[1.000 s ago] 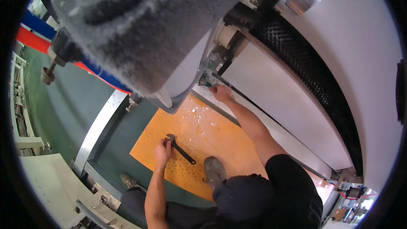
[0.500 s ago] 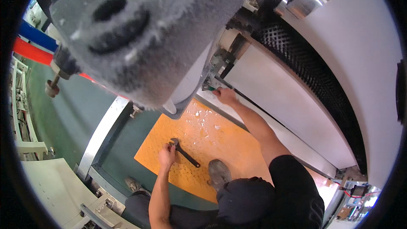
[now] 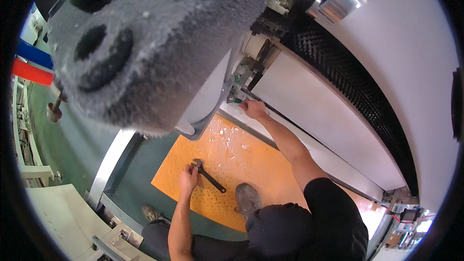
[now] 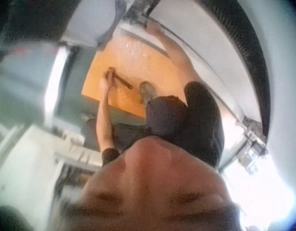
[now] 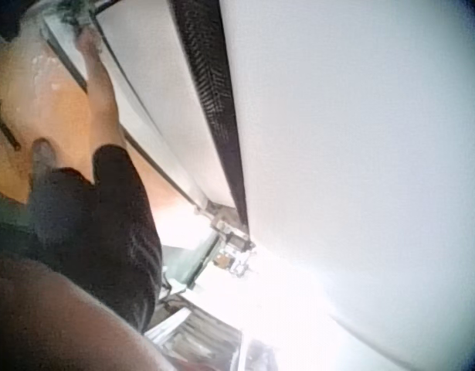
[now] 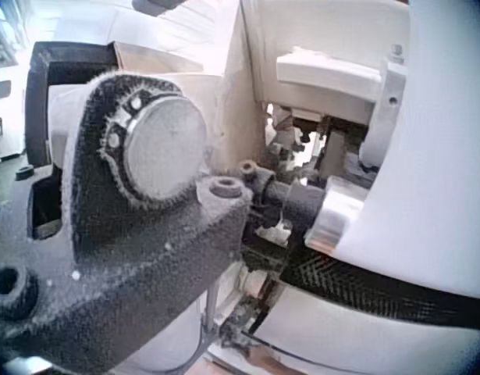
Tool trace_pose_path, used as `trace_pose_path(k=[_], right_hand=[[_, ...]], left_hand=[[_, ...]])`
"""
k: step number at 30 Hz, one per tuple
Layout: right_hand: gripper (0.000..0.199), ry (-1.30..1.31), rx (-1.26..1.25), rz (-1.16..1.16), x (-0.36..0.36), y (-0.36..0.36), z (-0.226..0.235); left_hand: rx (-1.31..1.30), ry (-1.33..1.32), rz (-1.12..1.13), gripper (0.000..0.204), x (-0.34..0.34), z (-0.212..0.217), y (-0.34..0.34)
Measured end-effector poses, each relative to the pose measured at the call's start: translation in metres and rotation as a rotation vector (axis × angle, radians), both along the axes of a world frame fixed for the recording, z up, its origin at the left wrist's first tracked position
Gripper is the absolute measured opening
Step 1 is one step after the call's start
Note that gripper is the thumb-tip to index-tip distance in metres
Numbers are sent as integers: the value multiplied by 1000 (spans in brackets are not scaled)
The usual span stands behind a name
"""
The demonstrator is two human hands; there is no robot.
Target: The person uses a wrench to tighten or loosen bolts on a large industrial machine. They repeatedly reach into the machine's internal components, adjust the tool, and reposition their hands to access different areas.
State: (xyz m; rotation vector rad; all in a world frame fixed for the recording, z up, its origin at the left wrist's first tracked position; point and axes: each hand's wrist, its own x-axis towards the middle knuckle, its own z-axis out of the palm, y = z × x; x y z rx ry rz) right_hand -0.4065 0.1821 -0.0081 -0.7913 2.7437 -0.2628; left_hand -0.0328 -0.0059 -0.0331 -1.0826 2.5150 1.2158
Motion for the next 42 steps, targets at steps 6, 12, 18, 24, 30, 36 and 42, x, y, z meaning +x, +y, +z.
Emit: trace_pose_path(k=[6, 12, 18, 24, 30, 36, 42], right_hand=[[49, 50, -19, -85, 8, 19, -20], [46, -156, -142, -163, 53, 4, 3], [40, -206, -203, -43, 118, 50, 9], [35, -335, -242, 149, 169, 69, 14], [35, -295, -154, 166, 184, 60, 18], [42, -311, -123, 164, 181, 56, 27], [41, -191, -68, 202, 185, 55, 21]], left_hand=[[38, 39, 16, 26, -14, 30, 10], [-18, 112, 28, 24, 1, 1, 7], [25, 17, 15, 23, -3, -1, 2], [-11, -35, -11, 24, -5, 10, 0], [35, 16, 25, 23, 1, -8, -2], [29, 34, 15, 21, -1, 3, 1], [8, 37, 35, 22, 0, 5, 2]])
